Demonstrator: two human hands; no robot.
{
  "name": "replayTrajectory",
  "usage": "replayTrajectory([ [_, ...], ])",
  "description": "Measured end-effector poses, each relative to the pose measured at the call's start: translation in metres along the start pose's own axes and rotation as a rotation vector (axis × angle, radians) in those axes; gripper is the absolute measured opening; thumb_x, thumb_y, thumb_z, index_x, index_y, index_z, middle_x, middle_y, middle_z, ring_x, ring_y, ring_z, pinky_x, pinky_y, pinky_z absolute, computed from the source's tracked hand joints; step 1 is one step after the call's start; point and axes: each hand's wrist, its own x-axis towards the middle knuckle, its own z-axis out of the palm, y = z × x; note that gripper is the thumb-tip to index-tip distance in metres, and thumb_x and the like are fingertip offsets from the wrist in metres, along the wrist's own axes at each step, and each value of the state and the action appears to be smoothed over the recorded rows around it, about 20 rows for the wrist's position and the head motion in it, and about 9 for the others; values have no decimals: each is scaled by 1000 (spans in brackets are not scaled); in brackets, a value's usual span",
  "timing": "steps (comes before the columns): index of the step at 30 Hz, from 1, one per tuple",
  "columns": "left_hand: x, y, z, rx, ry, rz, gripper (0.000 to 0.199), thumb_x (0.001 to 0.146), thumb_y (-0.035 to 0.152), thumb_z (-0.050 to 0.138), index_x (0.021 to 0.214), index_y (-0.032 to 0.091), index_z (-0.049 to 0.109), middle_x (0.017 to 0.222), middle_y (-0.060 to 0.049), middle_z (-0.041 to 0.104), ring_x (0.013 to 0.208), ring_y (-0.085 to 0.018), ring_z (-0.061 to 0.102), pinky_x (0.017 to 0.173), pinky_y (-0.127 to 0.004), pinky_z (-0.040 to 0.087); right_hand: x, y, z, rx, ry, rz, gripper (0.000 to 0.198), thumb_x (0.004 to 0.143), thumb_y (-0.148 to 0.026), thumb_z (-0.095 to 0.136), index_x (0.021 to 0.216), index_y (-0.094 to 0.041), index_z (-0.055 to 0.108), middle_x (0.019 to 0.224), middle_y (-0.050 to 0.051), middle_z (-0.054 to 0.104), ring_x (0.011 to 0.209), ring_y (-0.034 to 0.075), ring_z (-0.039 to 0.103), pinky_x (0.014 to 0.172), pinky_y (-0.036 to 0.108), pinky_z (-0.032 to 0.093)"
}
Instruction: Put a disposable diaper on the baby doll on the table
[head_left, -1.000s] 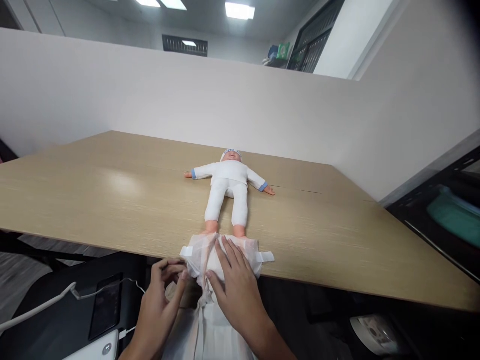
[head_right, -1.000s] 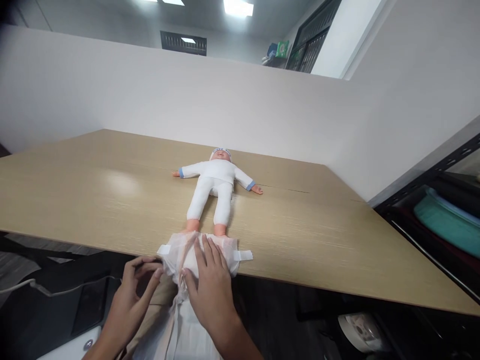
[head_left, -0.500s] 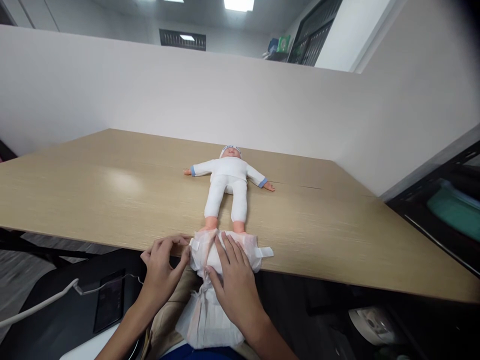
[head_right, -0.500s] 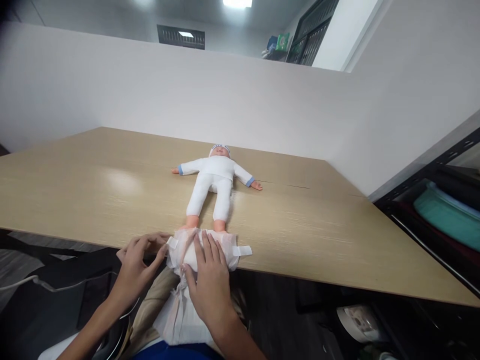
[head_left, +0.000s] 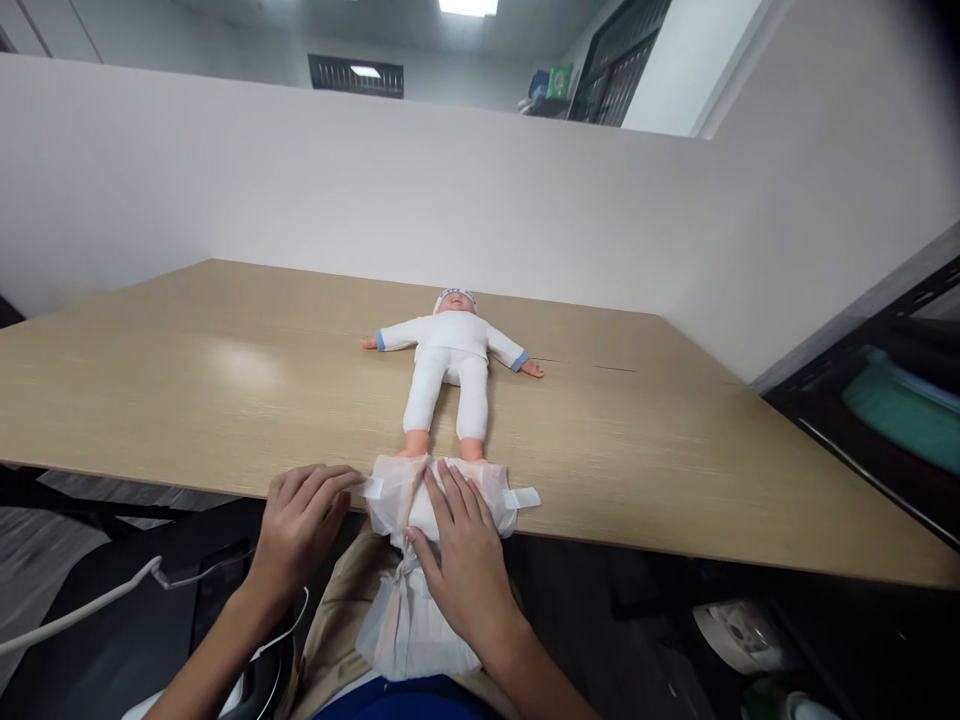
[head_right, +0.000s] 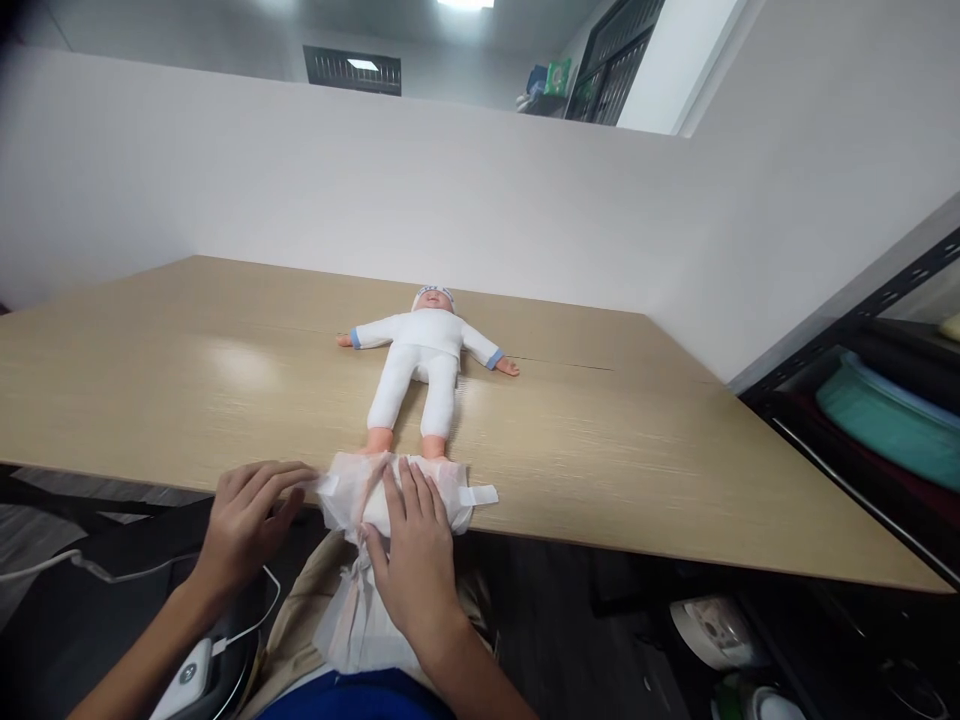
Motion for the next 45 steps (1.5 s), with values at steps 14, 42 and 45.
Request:
replayTrajectory([
  [14,155,5,39,2,-467,529,90,85,-11,57,161,37,53,174,-4,49,153,-31,51,123,-49,42,-3,4,4,3,36,0,70,109,-32,60,174,-24,38,181,7,38,167,31,37,135,59,42],
  [42,247,33,87,-544,-654,861,25,107,21,61,129,27,71,139,-7,76,120,-30,62,109,-47,50,13,18,-3,-13,-16,-75,71,110,-34,55,176,-21,34,180,8,36,166,33,40,130,57,49],
  [45,275,30,70,-736,-679,743,28,107,24,61,133,29,72,140,-5,77,128,-29,62,116,-47,49,34,26,-9,7,-70,-42,64,112,-34,49,174,-19,39,181,7,36,168,31,37,134,57,44],
])
